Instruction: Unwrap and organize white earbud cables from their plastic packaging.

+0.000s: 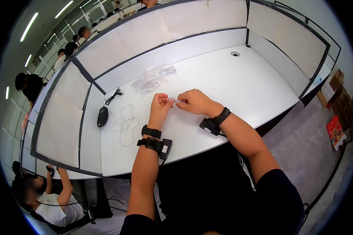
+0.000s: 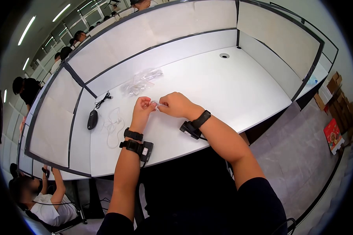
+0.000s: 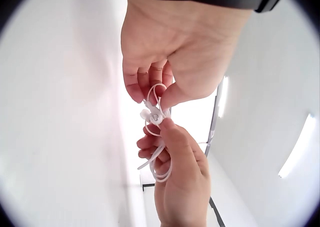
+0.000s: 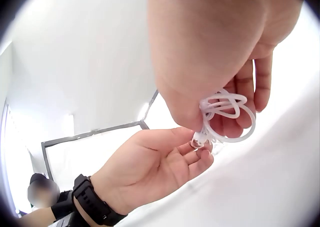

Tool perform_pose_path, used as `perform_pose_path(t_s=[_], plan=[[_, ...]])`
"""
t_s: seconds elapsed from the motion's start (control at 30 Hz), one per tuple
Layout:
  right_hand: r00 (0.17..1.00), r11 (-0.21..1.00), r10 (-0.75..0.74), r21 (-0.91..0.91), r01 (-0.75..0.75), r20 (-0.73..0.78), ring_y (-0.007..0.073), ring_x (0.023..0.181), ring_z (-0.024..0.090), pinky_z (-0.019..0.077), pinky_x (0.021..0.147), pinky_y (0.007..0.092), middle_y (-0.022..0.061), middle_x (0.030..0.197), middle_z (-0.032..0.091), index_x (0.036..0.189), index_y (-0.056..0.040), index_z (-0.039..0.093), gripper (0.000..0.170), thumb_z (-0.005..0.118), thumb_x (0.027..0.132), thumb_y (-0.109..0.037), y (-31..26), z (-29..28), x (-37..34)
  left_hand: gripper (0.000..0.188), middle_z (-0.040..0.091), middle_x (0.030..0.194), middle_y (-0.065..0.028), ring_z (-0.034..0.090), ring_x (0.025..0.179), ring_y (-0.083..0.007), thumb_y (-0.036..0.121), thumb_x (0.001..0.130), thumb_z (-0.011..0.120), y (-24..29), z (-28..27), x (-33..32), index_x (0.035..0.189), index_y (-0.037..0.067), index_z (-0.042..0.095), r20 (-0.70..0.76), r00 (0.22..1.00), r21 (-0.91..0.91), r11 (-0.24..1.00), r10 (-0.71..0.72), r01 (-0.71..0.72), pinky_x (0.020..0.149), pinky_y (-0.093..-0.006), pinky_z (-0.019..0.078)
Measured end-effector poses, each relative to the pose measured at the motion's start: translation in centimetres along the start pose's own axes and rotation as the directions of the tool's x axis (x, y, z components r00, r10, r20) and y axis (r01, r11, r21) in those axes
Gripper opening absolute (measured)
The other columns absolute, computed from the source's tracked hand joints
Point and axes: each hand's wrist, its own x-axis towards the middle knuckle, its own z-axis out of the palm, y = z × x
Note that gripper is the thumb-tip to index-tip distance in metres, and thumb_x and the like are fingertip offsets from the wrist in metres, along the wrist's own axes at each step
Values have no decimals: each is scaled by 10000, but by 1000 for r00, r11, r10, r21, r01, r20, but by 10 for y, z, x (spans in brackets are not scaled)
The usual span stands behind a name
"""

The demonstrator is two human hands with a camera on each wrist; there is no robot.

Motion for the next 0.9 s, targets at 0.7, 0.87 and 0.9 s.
perform_pose_path(t_s=[0.7, 0.87, 0.9], plan=[[971, 958, 80, 286, -12, -227, 219, 719, 630, 497, 674, 337, 133, 822, 684, 990, -6, 654, 195, 658, 852, -144, 9, 9, 4, 88, 548, 808, -13, 401, 574, -73, 120, 995, 559, 23, -10, -5, 1040, 44, 554, 181, 964, -440, 861, -193, 255, 509, -218, 332], [956, 945, 92, 326, 4, -279, 160, 772, 623, 502, 719, 303, 85, 867, 672, 995, -15, 648, 162, 663, 873, -121, 10, 9, 5, 92, 446, 659, 26, 465, 641, -127, 141, 989, 563, 17, -10, 0, 1030, 59, 551, 178, 970, -451, 863, -165, 229, 624, -253, 390], [969, 917, 157, 393, -72, -188, 133, 796, 616, 502, 742, 285, 63, 891, 667, 999, -17, 645, 153, 666, 881, -112, 7, 6, 5, 91, 427, 635, 32, 481, 658, -139, 140, 986, 567, 17, -9, 0, 1027, 61, 550, 153, 976, -457, 865, -156, 210, 654, -265, 404]])
